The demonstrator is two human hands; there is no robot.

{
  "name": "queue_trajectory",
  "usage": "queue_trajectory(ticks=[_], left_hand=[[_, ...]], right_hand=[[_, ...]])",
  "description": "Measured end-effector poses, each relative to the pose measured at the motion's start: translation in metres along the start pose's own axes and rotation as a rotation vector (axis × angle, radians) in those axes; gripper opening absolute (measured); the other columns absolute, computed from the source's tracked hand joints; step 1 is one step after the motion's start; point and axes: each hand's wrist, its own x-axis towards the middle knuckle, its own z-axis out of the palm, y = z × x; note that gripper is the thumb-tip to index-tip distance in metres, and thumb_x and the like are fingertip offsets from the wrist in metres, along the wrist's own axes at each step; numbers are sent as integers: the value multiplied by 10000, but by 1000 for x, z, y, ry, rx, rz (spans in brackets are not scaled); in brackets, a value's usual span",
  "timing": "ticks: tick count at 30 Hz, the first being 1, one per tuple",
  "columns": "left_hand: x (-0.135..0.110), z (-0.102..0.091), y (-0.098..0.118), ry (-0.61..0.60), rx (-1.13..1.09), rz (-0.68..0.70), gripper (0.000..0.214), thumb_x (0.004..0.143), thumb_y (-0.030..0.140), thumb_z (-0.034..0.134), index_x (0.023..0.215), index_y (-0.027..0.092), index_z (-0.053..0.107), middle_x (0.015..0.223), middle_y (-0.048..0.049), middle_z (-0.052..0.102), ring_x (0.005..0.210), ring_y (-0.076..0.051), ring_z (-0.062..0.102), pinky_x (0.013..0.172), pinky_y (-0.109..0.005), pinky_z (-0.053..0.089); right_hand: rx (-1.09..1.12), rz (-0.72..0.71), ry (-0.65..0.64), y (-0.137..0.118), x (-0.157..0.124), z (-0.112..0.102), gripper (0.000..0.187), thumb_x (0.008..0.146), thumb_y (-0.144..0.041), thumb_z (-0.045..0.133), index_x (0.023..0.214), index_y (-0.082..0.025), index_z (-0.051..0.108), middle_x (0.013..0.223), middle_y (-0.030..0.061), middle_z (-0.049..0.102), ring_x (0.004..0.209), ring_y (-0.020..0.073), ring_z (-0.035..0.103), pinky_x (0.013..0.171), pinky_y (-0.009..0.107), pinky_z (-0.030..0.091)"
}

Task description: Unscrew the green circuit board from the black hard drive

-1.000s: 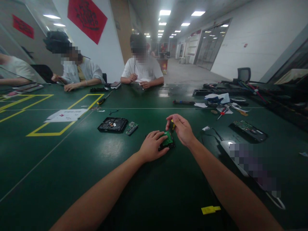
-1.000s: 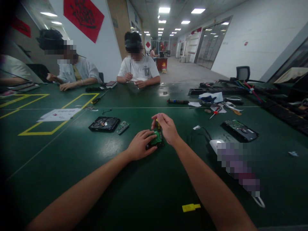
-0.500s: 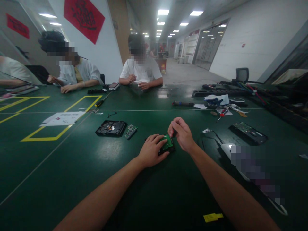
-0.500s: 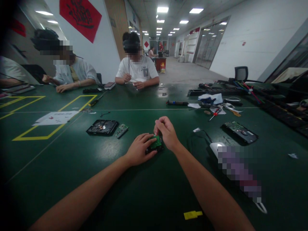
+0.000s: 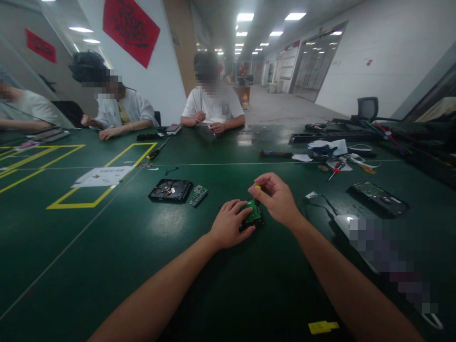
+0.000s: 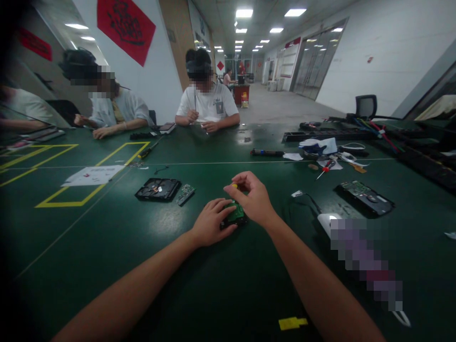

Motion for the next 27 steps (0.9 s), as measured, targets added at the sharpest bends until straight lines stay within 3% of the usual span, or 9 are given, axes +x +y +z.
queue_trajectory(ticks=[7, 18, 23, 27], left_hand=[[2, -2, -3, -18, -10, 45, 628, 933, 574, 667, 1470, 253, 608, 1529, -126, 571, 1429, -381, 481, 1193, -613, 401], [2, -2, -6, -29, -29, 80, 630, 938, 590, 656, 1468, 251, 618, 1525, -123, 576, 1426, -378, 485, 1188, -607, 406], [2, -1, -6, -25, -20, 79, 629, 933, 572, 667, 1476, 258, 612, 1523, -120, 579, 1411, -380, 498, 1184, -618, 407], [1, 1, -7, -22, -18, 88, 635, 930, 572, 673, 1481, 264, 607, 1522, -121, 578, 1417, -382, 497, 1181, -614, 413]], right_hand=[[-162, -81, 36, -5, -13, -4, 182, 960, -417, 757, 1027, -271, 669, 1036, 58, 757, 956, 242, 730, 914, 452, 581], [-361, -250, 224, 6, -46, -14, 154, 1066, -348, 589, 1198, -304, 653, 1128, 73, 715, 1020, 254, 724, 919, 463, 591], [-526, -370, 183, 4, -50, -19, 274, 975, -335, 731, 1225, -302, 625, 1170, 90, 649, 1002, 259, 684, 877, 458, 617], [-593, -372, 180, 8, -48, -21, 366, 947, -309, 755, 1281, -303, 606, 1182, 88, 636, 960, 255, 686, 880, 473, 624]])
